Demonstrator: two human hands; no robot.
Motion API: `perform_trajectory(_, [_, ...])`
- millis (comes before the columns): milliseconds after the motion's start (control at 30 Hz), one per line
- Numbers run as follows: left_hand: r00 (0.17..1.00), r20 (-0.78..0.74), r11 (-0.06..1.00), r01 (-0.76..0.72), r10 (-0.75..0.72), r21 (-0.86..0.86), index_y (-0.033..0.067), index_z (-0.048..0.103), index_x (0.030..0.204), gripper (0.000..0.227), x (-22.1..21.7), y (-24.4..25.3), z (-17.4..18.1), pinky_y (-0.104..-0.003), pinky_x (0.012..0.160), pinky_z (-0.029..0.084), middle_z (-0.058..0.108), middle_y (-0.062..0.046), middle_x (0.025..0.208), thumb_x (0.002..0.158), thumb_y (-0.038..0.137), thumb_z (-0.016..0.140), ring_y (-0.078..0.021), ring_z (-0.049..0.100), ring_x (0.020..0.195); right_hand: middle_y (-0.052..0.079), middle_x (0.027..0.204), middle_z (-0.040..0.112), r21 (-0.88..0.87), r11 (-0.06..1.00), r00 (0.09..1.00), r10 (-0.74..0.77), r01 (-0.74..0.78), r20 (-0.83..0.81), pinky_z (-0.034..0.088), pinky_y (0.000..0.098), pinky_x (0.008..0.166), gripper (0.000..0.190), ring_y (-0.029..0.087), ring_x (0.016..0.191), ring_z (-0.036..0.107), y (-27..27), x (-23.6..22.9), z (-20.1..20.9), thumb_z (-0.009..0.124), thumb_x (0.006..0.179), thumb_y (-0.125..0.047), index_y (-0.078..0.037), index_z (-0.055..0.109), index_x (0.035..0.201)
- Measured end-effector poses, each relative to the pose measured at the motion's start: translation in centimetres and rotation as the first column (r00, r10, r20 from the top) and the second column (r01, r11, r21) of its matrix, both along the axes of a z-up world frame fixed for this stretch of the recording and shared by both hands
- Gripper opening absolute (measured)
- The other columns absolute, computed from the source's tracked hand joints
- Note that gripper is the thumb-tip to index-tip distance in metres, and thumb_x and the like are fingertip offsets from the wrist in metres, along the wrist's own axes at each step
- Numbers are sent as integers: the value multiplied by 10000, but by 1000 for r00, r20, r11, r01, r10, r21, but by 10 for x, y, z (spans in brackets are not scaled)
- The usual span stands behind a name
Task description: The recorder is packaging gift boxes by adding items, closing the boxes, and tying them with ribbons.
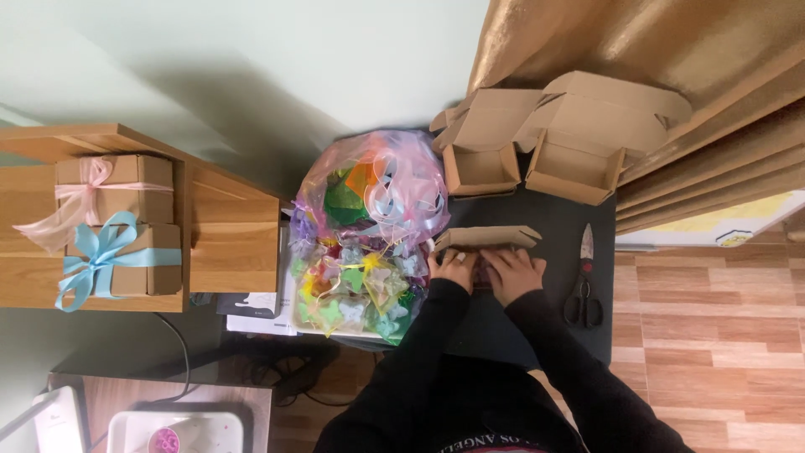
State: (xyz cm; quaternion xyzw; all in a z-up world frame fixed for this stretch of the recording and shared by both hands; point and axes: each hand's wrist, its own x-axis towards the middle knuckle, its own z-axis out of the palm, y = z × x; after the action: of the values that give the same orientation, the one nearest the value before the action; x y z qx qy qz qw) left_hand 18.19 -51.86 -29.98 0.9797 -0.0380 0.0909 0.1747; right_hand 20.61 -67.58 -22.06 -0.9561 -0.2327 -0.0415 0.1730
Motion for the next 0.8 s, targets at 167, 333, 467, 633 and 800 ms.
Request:
perform_trajectory(167, [984, -177, 1000, -26, 23, -11, 196, 706, 1231, 397, 6, -7, 21, -687, 1064, 266, 701, -38, 1163, 851, 157, 596, -256, 566, 1230, -49, 1185, 721, -183, 982, 999, -36, 37, 11, 372, 437, 938, 397, 194, 1187, 611, -6, 4, -59, 648, 859, -129, -247, 707, 1233])
perform_trajectory(333, [995, -94, 1000, -14, 14, 0, 236, 690, 1252, 303, -1, -1, 3, -682, 1144, 258, 684, 18, 1288, 959, 269, 625, -224, 556, 1305, 55, 1203, 713, -192, 981, 995, 14, 5, 99, 389, 460, 1056, 437, 280, 1138, 642, -11, 6, -77, 661, 845, -175, -159, 658, 1281])
perform_trajectory(467, [993, -64, 995, 93, -94, -19, 162, 640, 1347, 563, -7, 10, 23, -688, 1132, 232, 633, -30, 1373, 877, 471, 663, -248, 521, 1332, 91, 1193, 708, -102, 993, 997, 47, -52, -54, 365, 505, 1054, 421, 226, 1102, 644, -14, 2, -62, 651, 897, -156, -127, 645, 1318])
perform_trajectory(633, [911, -358, 978, 204, -204, -37, 33, 434, 1481, 1086, -5, 18, 64, -699, 1136, 114, 514, -132, 1452, 707, 718, 767, -295, 416, 1374, 57, 1355, 654, 86, 988, 991, 131, -131, 9, 369, 487, 1061, 435, 235, 1263, 567, -20, -3, -42, 629, 910, -108, -125, 638, 1344])
perform_trajectory(800, [945, -261, 970, 226, -197, 89, 68, 451, 1505, 1090, -11, 17, 24, -686, 1164, 122, 549, -97, 1469, 643, 608, 841, -257, 445, 1401, 49, 1392, 609, -2, 991, 990, 135, -135, -30, 184, 627, 1151, 531, 211, 1376, 464, -23, 1, -16, 639, 894, -318, -157, 580, 1396])
